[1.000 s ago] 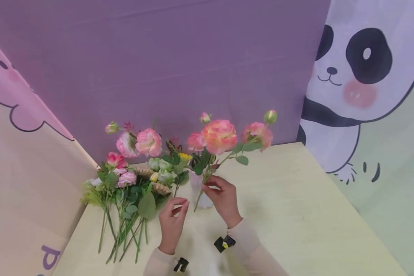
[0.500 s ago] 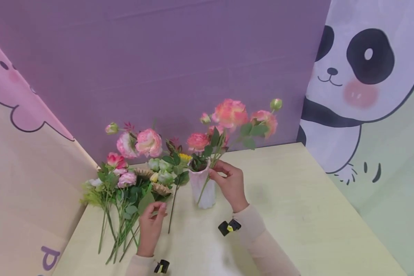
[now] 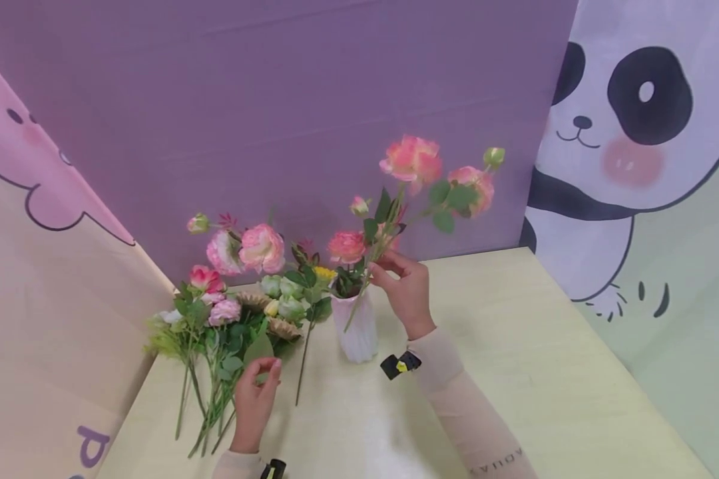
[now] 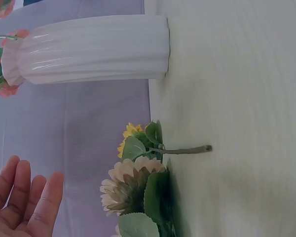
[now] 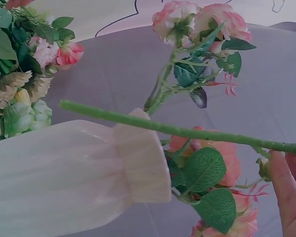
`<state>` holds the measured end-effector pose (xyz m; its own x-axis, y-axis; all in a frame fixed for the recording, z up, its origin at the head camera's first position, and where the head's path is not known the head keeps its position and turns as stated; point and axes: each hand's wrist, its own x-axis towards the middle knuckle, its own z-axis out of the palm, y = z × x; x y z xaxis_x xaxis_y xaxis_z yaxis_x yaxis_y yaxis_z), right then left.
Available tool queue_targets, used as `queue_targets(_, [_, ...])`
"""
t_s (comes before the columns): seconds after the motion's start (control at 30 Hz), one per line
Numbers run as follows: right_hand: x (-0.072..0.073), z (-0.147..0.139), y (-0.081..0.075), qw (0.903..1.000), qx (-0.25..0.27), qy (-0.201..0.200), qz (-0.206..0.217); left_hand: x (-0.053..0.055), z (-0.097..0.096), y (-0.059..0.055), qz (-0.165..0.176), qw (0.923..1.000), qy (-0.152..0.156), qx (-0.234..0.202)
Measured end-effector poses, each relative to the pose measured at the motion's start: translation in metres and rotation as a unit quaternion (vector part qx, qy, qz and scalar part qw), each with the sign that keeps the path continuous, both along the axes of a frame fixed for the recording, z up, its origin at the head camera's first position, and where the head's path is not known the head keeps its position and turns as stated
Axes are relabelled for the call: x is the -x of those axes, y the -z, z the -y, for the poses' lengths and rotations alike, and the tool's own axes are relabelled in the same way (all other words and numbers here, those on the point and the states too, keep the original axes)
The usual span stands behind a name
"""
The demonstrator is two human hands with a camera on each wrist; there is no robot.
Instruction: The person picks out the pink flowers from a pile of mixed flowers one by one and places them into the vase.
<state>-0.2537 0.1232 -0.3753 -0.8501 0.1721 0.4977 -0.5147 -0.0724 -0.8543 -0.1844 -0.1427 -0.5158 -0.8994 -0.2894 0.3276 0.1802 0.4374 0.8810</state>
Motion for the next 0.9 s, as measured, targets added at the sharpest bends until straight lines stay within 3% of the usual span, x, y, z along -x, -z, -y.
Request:
queue_targets(0.47, [0.016,-0.004,-0.024,0.9994,0.020,0.019,0.018,-0.003,0.002,0.007,-0.016,0.9997,-0.004,0.020])
queue_targets(0.7, [0.021,-0.007,-0.033,0.9992,0.029,0.028,0.004,-0.004,0.004,0.007,-0.024,0.9995,-0.007,0.018])
queue_targets(0.9, [0.023,-0.009,-0.035,0.9987,0.034,0.037,-0.005,-0.004,0.005,0.007,-0.005,0.9997,-0.009,0.020])
